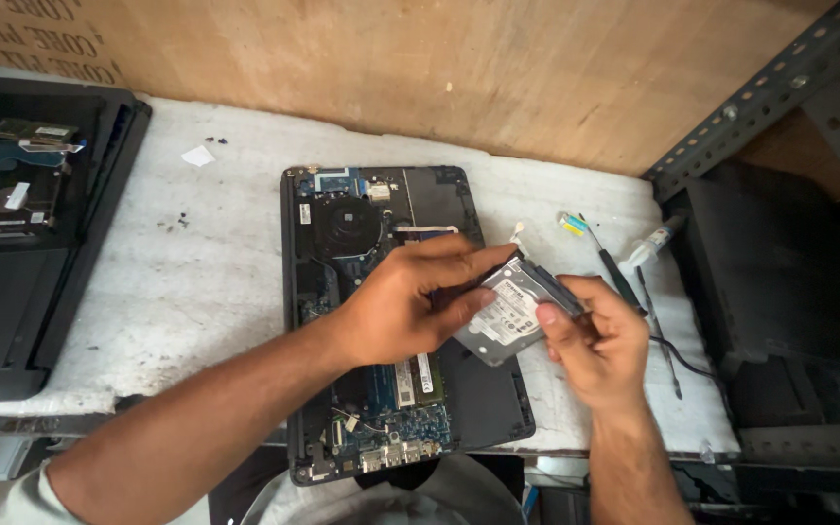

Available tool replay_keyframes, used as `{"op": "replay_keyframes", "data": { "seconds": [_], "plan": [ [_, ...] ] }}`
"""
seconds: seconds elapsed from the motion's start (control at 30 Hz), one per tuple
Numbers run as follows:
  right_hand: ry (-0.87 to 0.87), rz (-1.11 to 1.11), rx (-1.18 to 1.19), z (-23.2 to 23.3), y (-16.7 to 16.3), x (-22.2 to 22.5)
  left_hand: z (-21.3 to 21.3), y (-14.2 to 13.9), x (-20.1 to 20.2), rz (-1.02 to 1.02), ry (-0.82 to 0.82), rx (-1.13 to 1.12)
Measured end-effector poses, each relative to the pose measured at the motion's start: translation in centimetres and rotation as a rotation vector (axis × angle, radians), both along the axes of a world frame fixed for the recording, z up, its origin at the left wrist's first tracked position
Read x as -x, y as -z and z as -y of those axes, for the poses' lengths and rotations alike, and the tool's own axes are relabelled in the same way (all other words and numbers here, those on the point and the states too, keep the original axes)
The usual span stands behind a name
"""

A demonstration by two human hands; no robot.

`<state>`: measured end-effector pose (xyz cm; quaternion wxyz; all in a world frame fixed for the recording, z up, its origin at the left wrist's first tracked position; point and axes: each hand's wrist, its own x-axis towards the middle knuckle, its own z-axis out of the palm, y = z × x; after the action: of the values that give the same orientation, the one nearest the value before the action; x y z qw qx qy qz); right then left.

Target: The person works on a disassembled laptop at a repair bench, detaching the hard drive bracket and caddy from the old drive, fitting the drive into the laptop's drive bay, and connecting the SATA connector by hand. They press the drive into place and reposition the laptop on the bench.

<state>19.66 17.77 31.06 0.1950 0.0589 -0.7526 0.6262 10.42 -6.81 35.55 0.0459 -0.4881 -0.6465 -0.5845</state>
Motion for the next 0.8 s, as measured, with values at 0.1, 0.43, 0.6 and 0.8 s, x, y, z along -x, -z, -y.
{"op": "replay_keyframes", "data": {
  "seconds": [0.1,0.43,0.6,0.8],
  "plan": [
    [0.009,-0.009,-0.008,0.6,0.1,0.2,0.3,-0.4,-0.6,-0.100,-0.109,0.050],
    [-0.204,-0.035,0.193,2.1,0.6,0.4,0.4,-1.1,-3.4,-0.368,-0.454,0.212],
    [-0.220,-0.131,0.161,1.7,1.8,0.1,1.0,-1.3,-3.4,-0.240,-0.340,0.194],
    [-0.238,-0.409,0.239,1.3,0.8,-0.3,1.5,-0.7,-3.3,0.403,0.245,0.014]
  ]
}}
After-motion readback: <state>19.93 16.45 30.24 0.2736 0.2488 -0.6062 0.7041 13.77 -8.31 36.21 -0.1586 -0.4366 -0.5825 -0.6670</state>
